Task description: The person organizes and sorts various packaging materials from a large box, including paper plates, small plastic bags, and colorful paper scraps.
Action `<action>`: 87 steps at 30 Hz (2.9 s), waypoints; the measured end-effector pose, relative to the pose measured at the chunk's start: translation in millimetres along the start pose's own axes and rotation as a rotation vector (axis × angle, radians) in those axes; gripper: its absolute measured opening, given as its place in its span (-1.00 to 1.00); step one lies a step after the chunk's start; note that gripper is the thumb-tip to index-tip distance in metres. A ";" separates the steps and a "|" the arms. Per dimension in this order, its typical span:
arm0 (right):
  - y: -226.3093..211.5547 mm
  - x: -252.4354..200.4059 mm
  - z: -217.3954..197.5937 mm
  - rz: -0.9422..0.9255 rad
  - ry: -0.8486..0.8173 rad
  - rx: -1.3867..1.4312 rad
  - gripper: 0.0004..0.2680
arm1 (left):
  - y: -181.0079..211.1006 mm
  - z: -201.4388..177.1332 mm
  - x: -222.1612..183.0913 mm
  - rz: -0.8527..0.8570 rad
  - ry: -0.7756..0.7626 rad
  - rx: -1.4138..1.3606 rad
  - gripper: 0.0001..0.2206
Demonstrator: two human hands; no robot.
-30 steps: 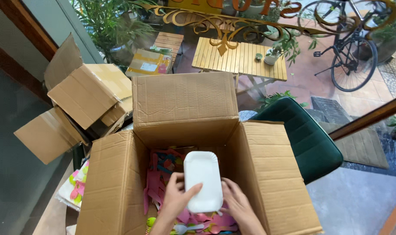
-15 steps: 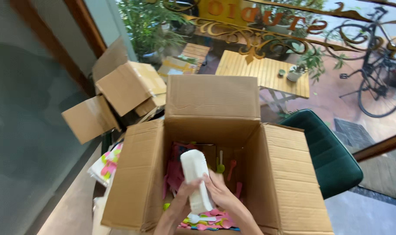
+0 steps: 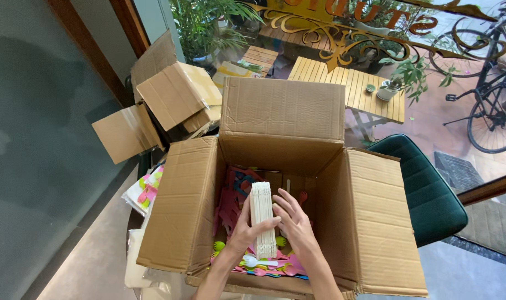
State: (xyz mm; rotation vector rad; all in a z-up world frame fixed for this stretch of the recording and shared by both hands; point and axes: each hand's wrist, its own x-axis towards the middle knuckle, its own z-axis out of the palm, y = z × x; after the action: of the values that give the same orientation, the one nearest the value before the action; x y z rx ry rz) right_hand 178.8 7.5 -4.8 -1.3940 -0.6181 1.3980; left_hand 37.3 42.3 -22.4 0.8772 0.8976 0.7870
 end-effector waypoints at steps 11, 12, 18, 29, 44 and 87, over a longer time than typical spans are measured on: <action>-20.0 -6.6 7.5 0.193 -0.060 0.065 -0.29 | -22.3 -11.1 12.0 0.017 -0.165 0.012 0.02; -16.9 -4.4 5.2 0.196 -0.057 0.067 -0.29 | -20.3 -9.9 11.0 0.013 -0.167 0.012 0.02; 2.3 9.1 -8.4 0.148 -0.117 0.056 -0.44 | -10.6 -3.3 6.1 -0.012 -0.199 0.062 -0.03; -12.5 3.1 -4.1 0.194 -0.111 0.051 -0.34 | -4.4 -0.5 3.9 -0.043 -0.187 0.054 -0.08; 10.2 17.2 -19.0 0.124 -0.102 0.227 -0.60 | 11.0 4.1 -2.0 -0.105 -0.111 0.077 -0.01; 8.7 23.2 -7.1 0.217 0.166 -0.216 -0.43 | 1.1 -9.1 9.5 -0.229 0.109 0.126 -0.13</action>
State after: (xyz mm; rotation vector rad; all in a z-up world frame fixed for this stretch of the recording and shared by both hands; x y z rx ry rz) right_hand 187.3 23.1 -23.4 -1.7739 -0.5326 1.3960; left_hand 32.8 53.5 -27.5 0.8290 1.1317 0.5881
